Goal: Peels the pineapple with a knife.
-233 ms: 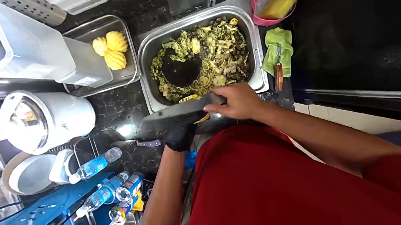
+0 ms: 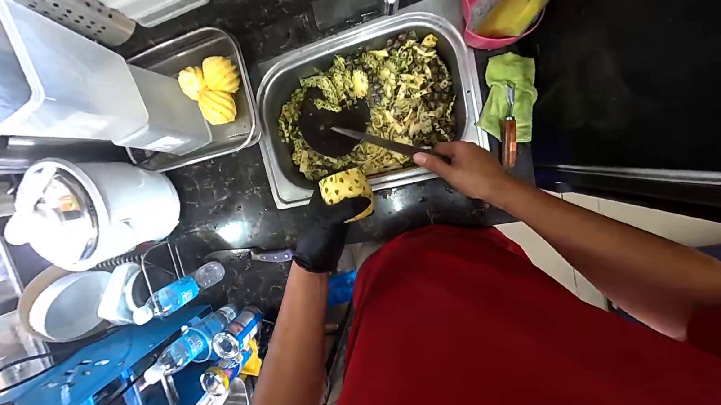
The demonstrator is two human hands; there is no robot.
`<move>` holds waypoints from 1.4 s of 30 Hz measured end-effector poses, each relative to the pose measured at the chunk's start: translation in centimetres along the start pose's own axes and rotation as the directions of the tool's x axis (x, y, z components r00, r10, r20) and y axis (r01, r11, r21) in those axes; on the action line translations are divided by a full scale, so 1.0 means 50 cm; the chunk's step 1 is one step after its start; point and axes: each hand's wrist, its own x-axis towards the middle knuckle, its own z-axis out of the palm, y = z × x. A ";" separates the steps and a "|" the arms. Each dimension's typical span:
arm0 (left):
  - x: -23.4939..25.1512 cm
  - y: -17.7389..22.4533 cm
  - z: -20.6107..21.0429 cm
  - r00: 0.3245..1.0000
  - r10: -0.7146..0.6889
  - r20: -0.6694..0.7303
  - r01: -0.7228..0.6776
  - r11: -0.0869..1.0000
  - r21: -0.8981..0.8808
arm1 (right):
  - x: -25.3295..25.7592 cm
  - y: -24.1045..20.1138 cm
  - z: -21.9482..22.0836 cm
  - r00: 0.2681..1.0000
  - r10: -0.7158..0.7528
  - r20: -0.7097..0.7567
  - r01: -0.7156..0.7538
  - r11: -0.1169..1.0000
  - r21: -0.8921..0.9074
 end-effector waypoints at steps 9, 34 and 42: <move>-0.002 0.001 0.021 0.995 -0.019 0.093 0.038 0.979 -0.201 | -0.031 -0.113 0.032 0.907 -0.412 -0.093 0.404 0.910 -0.089; 0.006 0.031 0.020 0.999 -0.024 -0.041 0.028 0.994 0.104 | 0.038 -0.057 0.008 0.954 -0.299 0.026 0.300 0.951 -0.074; 0.018 0.023 0.037 0.988 0.043 -0.146 0.005 0.948 0.317 | -0.015 -0.120 0.010 0.934 -0.356 0.012 0.356 0.934 0.021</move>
